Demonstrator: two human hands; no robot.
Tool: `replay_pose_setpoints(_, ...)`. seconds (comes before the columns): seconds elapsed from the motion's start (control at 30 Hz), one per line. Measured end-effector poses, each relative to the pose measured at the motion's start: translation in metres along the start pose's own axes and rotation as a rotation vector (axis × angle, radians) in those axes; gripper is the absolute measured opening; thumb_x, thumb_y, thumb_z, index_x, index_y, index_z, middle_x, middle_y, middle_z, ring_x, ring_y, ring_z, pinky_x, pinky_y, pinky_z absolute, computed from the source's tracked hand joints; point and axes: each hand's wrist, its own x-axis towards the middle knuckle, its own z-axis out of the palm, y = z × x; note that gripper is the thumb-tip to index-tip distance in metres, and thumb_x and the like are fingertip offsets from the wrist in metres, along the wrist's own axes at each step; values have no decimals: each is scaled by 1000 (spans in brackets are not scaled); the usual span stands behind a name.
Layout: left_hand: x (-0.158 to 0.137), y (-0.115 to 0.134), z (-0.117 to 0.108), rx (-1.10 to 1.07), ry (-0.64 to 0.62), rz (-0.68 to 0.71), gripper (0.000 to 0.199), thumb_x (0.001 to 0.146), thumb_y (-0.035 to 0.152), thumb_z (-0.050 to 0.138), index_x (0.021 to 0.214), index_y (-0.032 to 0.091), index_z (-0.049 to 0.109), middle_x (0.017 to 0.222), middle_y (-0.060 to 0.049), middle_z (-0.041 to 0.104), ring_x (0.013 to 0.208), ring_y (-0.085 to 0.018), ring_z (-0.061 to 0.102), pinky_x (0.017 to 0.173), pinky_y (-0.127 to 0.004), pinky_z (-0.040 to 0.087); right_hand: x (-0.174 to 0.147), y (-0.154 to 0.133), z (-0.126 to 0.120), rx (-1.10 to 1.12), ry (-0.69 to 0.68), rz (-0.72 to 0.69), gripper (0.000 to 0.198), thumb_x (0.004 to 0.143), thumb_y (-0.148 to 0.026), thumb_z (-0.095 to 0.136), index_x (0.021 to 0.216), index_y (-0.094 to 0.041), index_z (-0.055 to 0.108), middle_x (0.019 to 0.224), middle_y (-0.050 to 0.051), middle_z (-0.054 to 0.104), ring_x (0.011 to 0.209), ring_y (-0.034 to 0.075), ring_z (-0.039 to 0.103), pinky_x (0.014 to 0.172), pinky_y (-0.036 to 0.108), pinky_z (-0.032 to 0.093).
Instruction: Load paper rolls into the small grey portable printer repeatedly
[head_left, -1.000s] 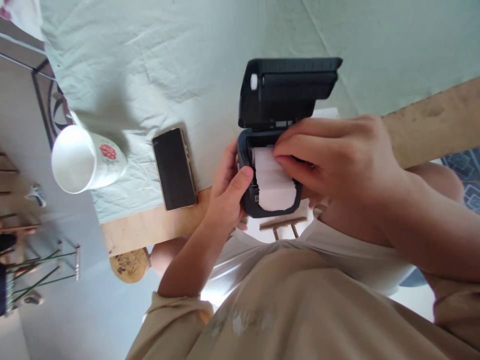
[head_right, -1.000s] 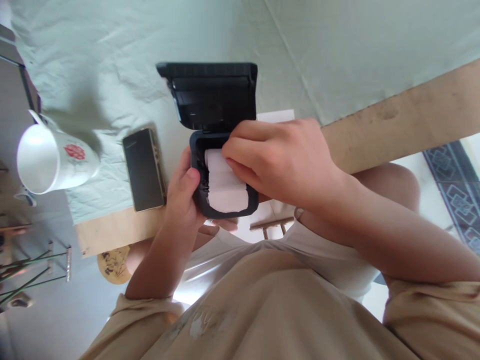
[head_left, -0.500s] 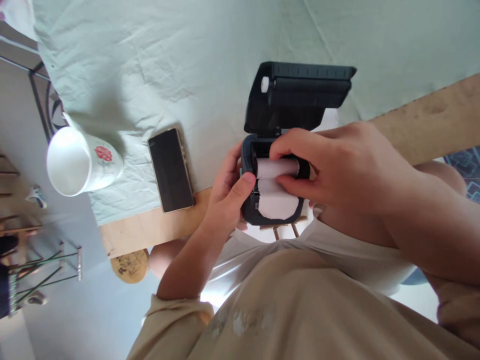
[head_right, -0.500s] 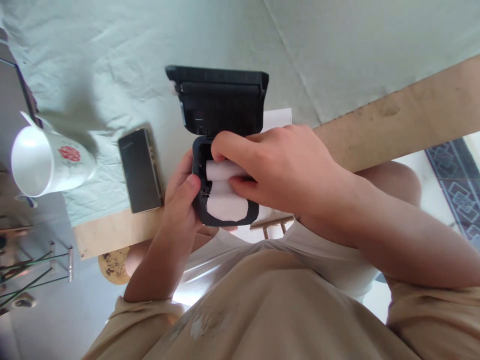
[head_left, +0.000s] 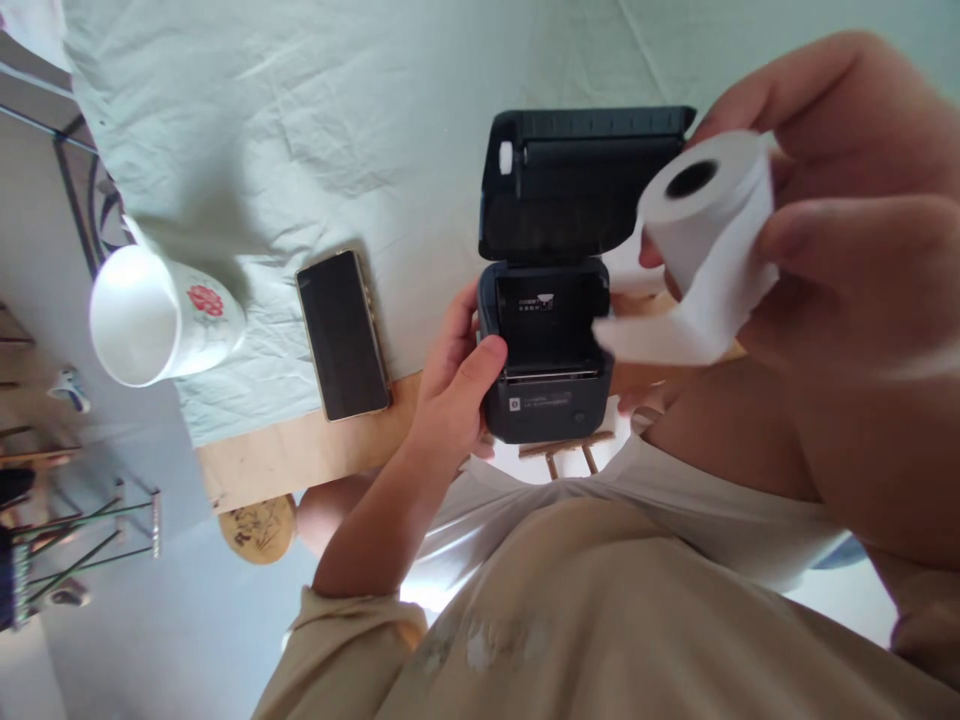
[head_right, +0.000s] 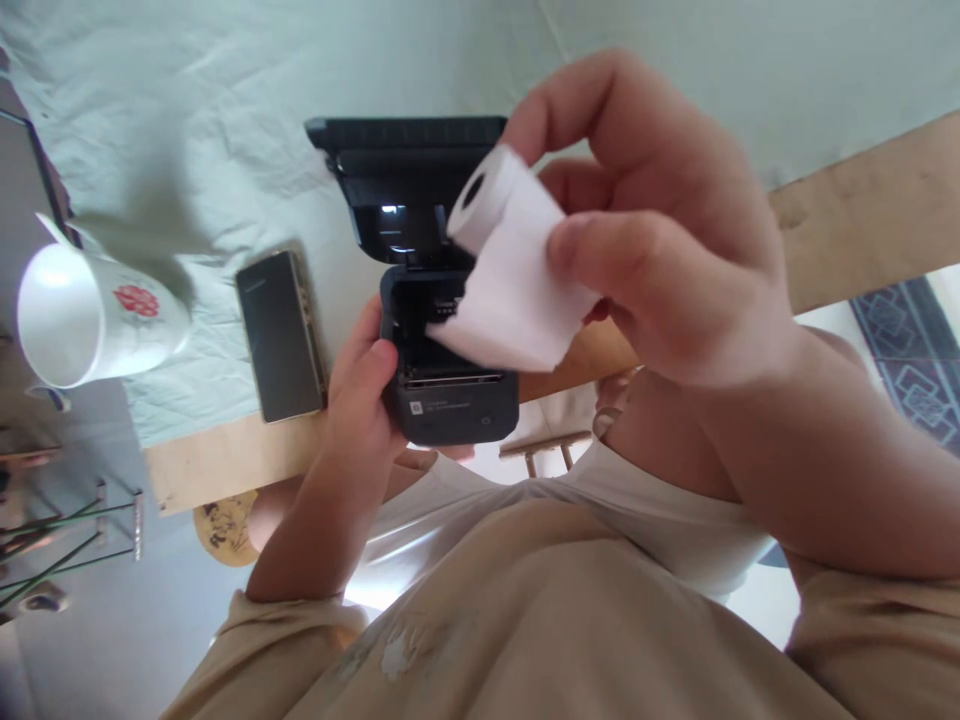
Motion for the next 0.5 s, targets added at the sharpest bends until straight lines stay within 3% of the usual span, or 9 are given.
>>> replay_pose_setpoints(0.07,-1,1,1,16,14,-40,51,89,48,80,131,25,62,125,-7,71,105,-26,76,65,-23,65,3,-1,2,71,37,73,25,79,-24,63,102,-18,58,84,-3,65,75,9,64,63,24,52)
replay_pose_setpoints(0.13,0,0,1,20,12,-46,53,88,50,80,131,25,62,125,-7,71,109,-28,75,70,-26,67,5,-1,4,86,1,66,26,79,-25,63,104,-19,57,82,-3,66,71,10,62,61,26,51)
replay_pose_setpoints(0.23,1,-2,-1,15,-15,-6,47,90,51,77,128,26,64,109,-5,72,80,-21,76,52,-22,60,5,-1,4,89,-56,47,23,83,-24,60,106,-21,58,80,-4,66,59,6,56,54,25,45)
replay_pose_setpoints(0.3,2,-2,-2,8,-14,3,45,90,50,77,126,26,66,104,-4,72,65,-16,72,43,-19,52,4,0,1,64,-15,52,21,82,-22,61,103,-20,60,77,-5,64,60,6,56,52,22,45)
replay_pose_setpoints(0.37,2,-2,-3,9,-5,-14,47,88,50,80,126,26,66,106,-5,72,62,-15,69,42,-19,52,2,0,-5,3,12,77,24,82,-22,62,106,-21,63,79,-5,65,67,7,62,54,20,49)
replay_pose_setpoints(0.43,2,-2,-3,11,-4,-16,48,87,50,81,125,26,66,105,-5,73,60,-15,67,43,-20,53,1,-1,-9,-56,-47,106,29,85,-25,61,113,-23,63,82,-4,66,71,9,65,56,20,53)
replay_pose_setpoints(0.5,3,-2,-2,10,-14,-15,47,88,50,79,126,26,66,103,-4,72,57,-14,66,39,-20,50,0,-2,-8,-225,-68,38,28,92,-29,54,118,-23,61,85,-2,66,69,9,65,55,21,53)
